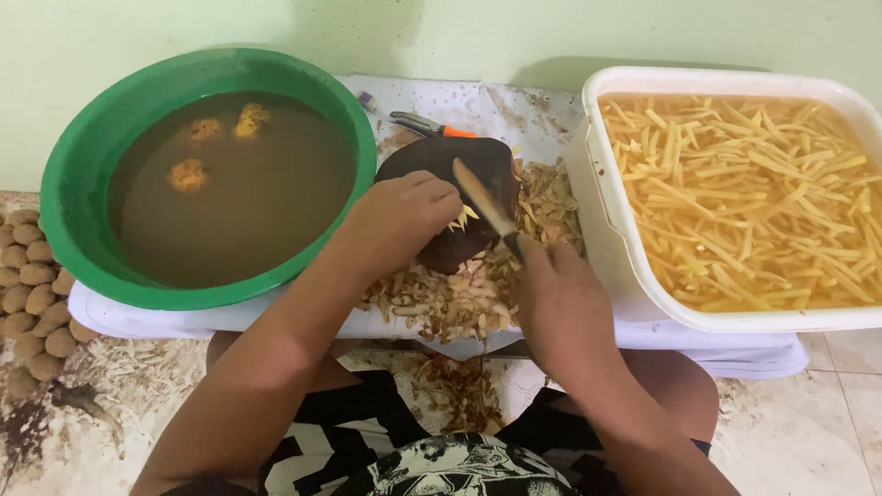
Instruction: Cleaning potatoes with a toothbrush in water and cutting them into fries with a knife.
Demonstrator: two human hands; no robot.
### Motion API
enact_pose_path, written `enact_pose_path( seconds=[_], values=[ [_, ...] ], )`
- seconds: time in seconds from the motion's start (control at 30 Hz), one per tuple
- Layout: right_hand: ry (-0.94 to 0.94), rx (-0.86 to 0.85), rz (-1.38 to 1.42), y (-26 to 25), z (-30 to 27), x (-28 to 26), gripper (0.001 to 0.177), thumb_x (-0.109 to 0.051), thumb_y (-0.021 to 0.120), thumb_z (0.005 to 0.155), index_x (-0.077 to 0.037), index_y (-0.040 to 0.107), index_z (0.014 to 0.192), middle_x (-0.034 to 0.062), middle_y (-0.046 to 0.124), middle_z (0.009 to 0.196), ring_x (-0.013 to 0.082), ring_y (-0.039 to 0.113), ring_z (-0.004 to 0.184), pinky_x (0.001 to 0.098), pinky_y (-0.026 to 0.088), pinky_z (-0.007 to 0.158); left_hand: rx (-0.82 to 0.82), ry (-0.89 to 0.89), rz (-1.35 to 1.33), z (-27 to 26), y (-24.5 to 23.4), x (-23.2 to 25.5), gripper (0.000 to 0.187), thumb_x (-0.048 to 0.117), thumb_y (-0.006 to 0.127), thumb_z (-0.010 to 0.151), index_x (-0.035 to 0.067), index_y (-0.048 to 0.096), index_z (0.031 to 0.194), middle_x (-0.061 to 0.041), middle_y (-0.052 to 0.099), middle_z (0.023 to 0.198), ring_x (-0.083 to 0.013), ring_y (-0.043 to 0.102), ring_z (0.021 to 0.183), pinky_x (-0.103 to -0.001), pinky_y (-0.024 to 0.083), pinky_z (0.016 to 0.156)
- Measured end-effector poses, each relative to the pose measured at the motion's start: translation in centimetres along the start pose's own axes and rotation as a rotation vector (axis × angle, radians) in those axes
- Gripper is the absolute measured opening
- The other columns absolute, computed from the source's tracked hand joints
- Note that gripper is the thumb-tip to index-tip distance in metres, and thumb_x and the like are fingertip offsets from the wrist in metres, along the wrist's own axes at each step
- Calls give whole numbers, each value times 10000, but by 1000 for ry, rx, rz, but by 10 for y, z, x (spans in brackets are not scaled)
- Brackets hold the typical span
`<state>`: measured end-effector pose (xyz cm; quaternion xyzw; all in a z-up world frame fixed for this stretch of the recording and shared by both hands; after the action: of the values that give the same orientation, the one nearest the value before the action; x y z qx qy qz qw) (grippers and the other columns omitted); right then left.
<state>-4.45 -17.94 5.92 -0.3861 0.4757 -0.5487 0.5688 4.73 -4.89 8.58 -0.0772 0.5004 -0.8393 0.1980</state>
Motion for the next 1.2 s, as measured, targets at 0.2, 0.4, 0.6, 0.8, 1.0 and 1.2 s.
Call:
enact_pose_path(
  seconds=[0.2,0.4,0.6,0.8,1.0,1.2],
  values=[
    [268,-170,437,8,-2,23,360,-212,559,1016,-82,658,1337,259,733,1011,440,741,953,502,573,799,-123,-101,-100,-4,17,-10,194,22,714,933,103,659,1101,-70,713,981,-244,718,1033,-339,606,878],
    [343,-311,523,8,-7,15,389,-254,519,1028,-93,641,1361,247,749,1094,411,725,1079,510,582,885,-251,-194,-131,-7,14,-14,276,6,731,903,73,663,1161,-129,711,1029,-299,718,978,-397,631,800],
    [306,-313,574,14,-8,19,414,-257,512,1032,-97,630,1395,242,752,1135,401,724,1091,521,576,913,-223,-197,-111,-4,5,-10,265,20,727,915,75,688,1172,-116,709,1103,-279,724,1009,-364,641,805],
    [338,-364,682,21,-9,13,370,-216,520,1025,-63,685,1320,229,750,855,309,736,770,457,589,710,-221,-213,-90,-3,10,-8,284,21,758,889,106,714,1157,-78,695,1065,-252,715,973,-338,643,752],
    [406,-309,983,42,-10,25,376,-137,518,999,-18,678,1318,128,637,629,195,639,513,320,546,482,-146,-196,-12,-1,0,-3,228,86,774,886,152,722,1098,-28,684,1048,-205,705,972,-297,639,748],
    [497,-160,1014,-35,-23,41,451,-93,514,951,-33,657,1375,181,626,616,244,641,489,380,572,432,81,48,29,54,-74,32,134,62,763,919,123,665,989,-37,621,958,-214,669,931,-300,591,825]
  ],
)
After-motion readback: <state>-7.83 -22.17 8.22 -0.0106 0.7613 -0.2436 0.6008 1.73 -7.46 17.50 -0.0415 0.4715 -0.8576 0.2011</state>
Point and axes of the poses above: each hand's wrist, its own z-axis towards the middle knuckle, its own y-axis out of the palm, x = y × z, the point moved 9 cm from there along z, towards the middle knuckle
